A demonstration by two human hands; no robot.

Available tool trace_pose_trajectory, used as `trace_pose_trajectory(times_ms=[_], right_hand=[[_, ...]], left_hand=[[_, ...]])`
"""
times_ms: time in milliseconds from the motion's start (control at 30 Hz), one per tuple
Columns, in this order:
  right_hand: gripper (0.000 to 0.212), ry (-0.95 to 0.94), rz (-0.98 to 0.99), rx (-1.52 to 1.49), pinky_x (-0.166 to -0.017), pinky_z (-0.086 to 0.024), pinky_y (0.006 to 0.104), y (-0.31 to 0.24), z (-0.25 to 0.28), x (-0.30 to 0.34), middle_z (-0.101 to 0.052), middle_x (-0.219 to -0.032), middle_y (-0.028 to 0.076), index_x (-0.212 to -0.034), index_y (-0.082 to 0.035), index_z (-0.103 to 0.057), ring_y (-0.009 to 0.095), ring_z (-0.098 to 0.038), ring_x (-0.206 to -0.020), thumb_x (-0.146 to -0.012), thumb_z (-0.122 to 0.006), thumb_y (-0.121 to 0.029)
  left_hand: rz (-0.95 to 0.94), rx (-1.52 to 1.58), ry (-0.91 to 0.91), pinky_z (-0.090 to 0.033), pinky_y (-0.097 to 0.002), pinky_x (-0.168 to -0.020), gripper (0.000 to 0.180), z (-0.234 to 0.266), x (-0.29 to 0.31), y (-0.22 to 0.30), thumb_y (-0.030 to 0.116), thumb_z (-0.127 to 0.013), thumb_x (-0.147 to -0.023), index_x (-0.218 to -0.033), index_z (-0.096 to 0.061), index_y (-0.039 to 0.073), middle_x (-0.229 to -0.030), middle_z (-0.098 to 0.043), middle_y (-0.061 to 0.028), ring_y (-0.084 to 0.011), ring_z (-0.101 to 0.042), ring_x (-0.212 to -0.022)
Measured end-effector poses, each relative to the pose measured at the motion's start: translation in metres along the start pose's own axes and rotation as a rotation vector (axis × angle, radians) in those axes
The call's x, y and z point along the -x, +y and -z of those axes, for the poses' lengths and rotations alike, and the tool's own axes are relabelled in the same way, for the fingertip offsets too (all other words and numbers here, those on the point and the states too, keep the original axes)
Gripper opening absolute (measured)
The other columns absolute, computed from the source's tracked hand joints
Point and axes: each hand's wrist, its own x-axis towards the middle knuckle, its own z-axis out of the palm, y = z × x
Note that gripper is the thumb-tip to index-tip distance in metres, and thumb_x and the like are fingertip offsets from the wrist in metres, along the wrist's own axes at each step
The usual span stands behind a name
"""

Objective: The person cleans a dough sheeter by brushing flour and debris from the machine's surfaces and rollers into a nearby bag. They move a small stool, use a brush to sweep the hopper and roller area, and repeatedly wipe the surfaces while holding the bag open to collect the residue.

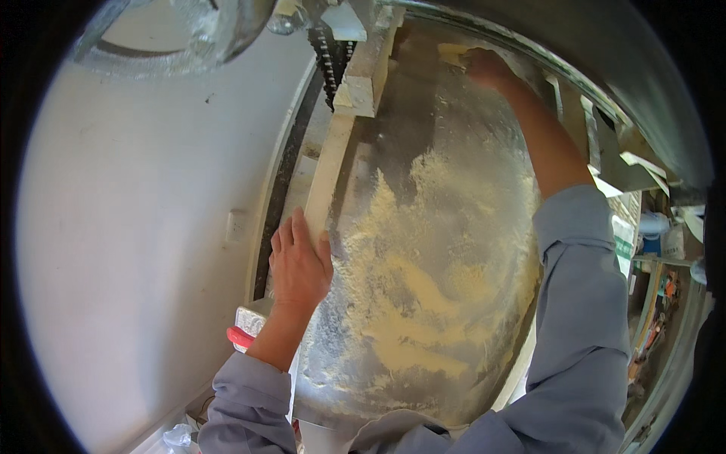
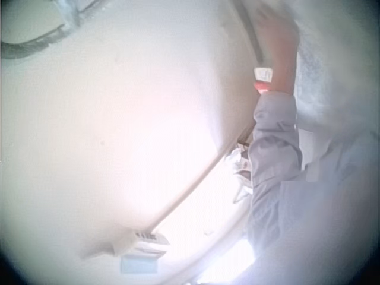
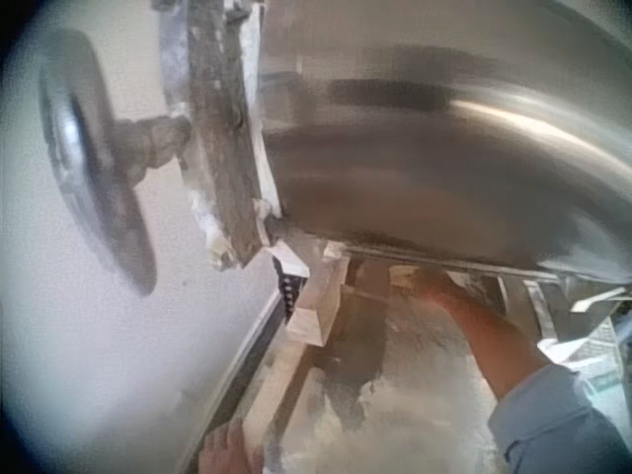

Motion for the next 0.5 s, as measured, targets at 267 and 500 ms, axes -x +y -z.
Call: trace_pose_trajectory(times_ms=[267,500], right_hand=[[0.028,-0.317,0.060,-0.315,-0.072,-0.051,0.0463,-0.131,0.111,0.204,-0.063,-0.084,0.024,-0.107,-0.001,-0.058,0.036,-0.063,-0.079,-0.081,-0.048,-0.010],[0.028,-0.202,0.018,-0.615,-0.074,-0.050,0.0456,-0.152,0.199,0.280,-0.061,-0.087,0.026,-0.110,-0.002,-0.059,0.040,-0.061,-0.079,-0.086,-0.052,-0.013]], left_hand=[[0.029,0.022,0.030,-0.041,-0.0500,-0.091,0.054,-0.007,0.003,-0.005,0.028,-0.048,-0.092,-0.134,-0.035,-0.002,-0.126,-0.045,-0.0233,-0.0406,-0.043,-0.116],[0.136,0.043,-0.036,-0.037,-0.0493,-0.095,0.055,0.001,0.004,0.003,0.031,-0.048,-0.093,-0.136,-0.034,0.000,-0.129,-0.044,-0.0205,-0.0387,-0.041,-0.119]])
